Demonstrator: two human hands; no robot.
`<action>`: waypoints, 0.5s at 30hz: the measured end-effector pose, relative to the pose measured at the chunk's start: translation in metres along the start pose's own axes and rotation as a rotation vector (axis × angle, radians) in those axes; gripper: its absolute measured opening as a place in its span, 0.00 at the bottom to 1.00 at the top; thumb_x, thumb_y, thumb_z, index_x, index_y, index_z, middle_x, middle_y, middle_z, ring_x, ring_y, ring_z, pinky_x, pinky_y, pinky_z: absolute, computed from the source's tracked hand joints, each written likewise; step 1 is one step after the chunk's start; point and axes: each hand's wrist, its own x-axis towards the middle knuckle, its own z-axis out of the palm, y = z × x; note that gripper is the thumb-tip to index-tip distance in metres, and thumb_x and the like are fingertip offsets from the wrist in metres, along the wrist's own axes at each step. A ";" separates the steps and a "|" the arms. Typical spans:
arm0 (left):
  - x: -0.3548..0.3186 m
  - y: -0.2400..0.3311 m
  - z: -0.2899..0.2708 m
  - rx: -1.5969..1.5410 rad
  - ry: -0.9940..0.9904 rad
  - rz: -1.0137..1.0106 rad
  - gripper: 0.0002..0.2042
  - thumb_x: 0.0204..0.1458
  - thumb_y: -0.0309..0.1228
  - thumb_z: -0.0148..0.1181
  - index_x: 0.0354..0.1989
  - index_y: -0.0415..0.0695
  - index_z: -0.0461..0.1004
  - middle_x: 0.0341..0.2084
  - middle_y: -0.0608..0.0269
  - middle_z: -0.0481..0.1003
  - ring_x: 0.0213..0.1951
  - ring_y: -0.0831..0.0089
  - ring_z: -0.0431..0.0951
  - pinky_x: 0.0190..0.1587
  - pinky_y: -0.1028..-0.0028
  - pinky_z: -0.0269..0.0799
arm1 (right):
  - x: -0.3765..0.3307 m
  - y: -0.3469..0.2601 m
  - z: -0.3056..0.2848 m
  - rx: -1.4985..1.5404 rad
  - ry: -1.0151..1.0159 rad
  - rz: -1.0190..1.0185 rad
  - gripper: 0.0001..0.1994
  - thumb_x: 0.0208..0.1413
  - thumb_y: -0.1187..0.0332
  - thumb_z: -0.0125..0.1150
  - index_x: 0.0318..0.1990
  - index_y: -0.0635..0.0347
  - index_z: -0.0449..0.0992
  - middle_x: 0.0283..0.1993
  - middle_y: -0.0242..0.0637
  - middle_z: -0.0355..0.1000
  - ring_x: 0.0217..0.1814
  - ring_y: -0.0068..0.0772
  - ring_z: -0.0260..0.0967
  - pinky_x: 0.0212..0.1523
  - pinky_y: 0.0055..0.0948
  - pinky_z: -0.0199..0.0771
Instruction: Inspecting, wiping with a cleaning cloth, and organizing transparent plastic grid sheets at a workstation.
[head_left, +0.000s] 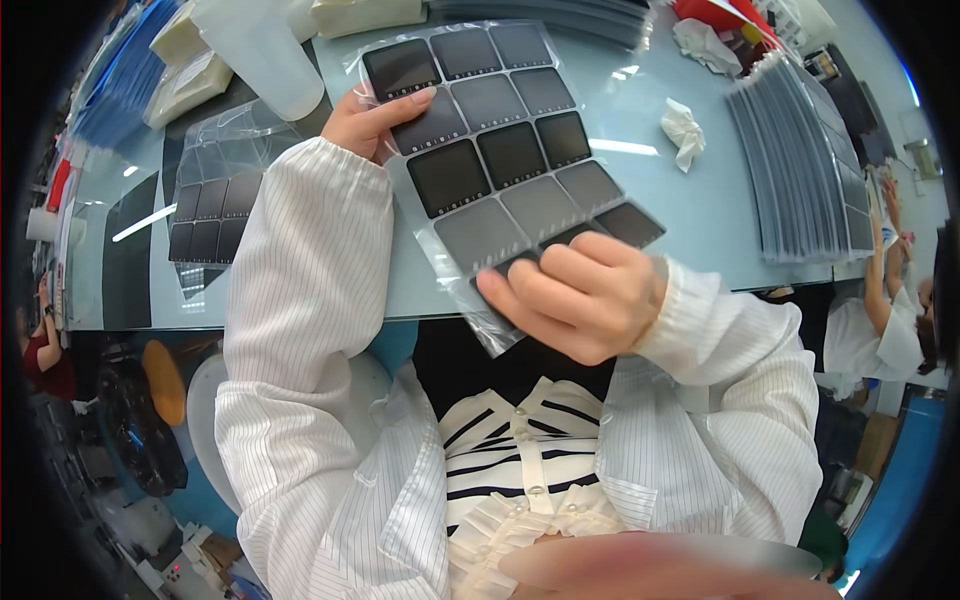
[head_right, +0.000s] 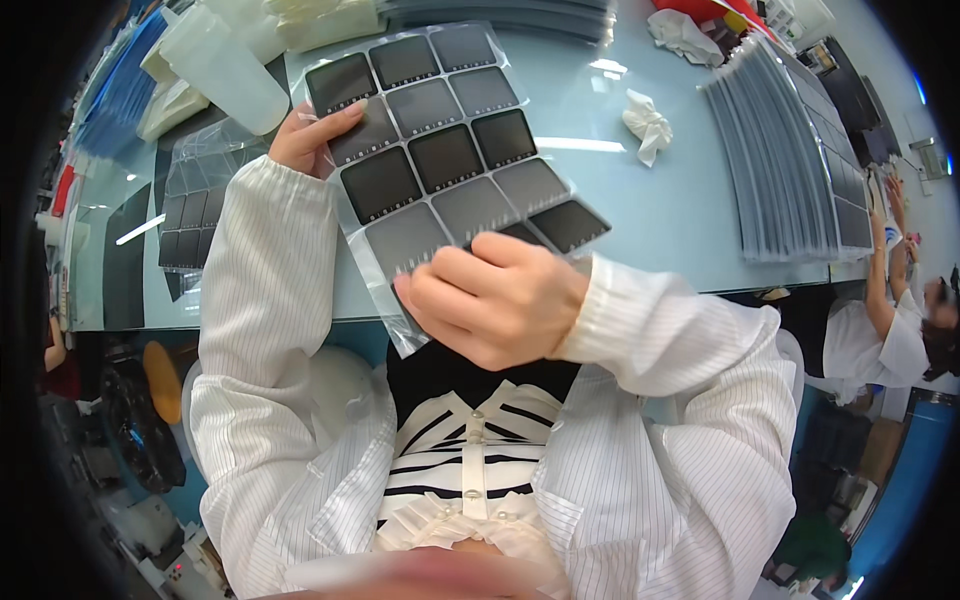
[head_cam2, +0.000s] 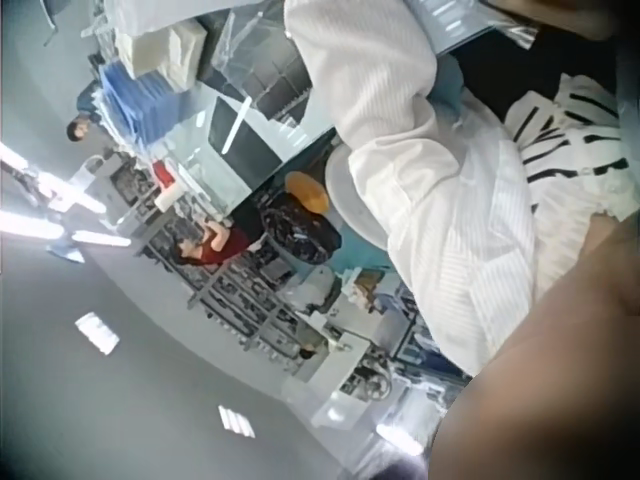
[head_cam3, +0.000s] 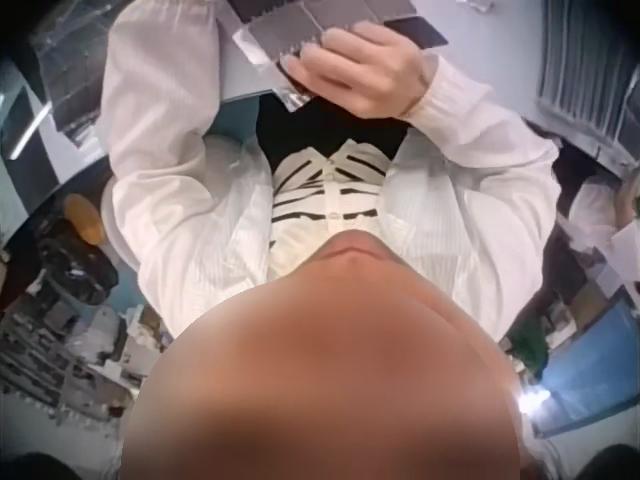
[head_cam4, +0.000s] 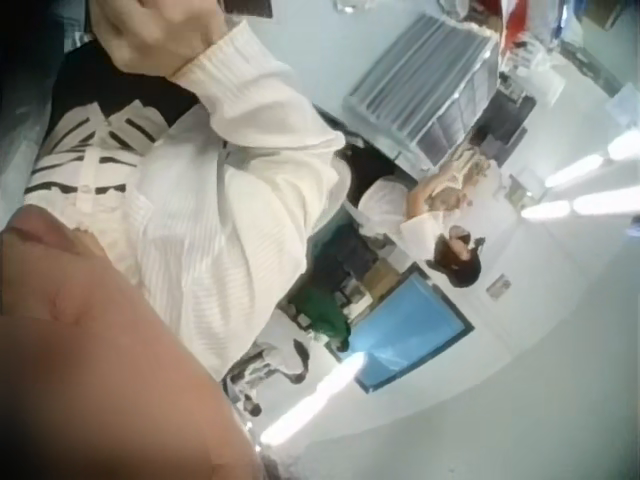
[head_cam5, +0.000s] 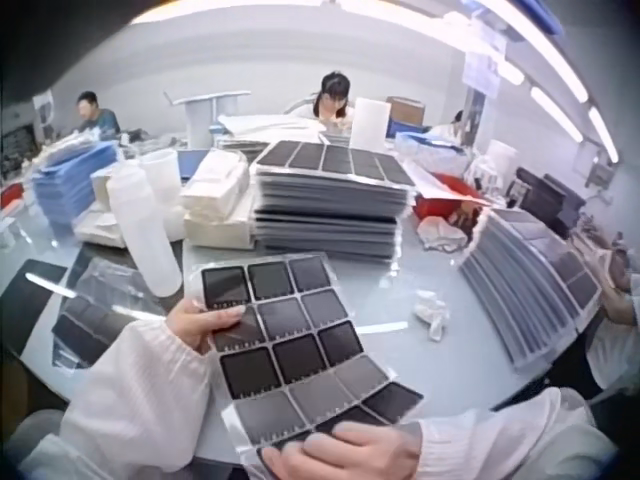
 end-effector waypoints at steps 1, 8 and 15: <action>0.001 0.000 0.003 0.002 -0.003 -0.011 0.20 0.46 0.26 0.66 0.48 0.39 0.70 0.39 0.58 0.77 0.41 0.71 0.77 0.49 0.72 0.71 | -0.005 -0.007 0.004 0.155 -0.007 0.098 0.19 0.38 0.61 0.66 0.38 0.63 0.77 0.30 0.30 0.66 0.24 0.23 0.62 0.21 0.21 0.59; -0.010 -0.001 0.006 0.209 -0.090 0.005 0.25 0.44 0.34 0.70 0.51 0.42 0.69 0.39 0.57 0.77 0.41 0.66 0.78 0.49 0.70 0.72 | -0.051 0.037 -0.040 0.325 -0.028 0.884 0.28 0.35 0.62 0.74 0.48 0.62 0.74 0.36 0.33 0.71 0.31 0.24 0.67 0.28 0.18 0.66; -0.014 -0.005 0.034 0.353 -0.369 -0.035 0.23 0.50 0.39 0.63 0.54 0.45 0.69 0.41 0.59 0.77 0.46 0.69 0.76 0.54 0.70 0.67 | -0.102 0.086 -0.006 1.327 -0.021 1.165 0.23 0.49 0.60 0.67 0.47 0.70 0.72 0.36 0.35 0.72 0.38 0.22 0.71 0.34 0.18 0.71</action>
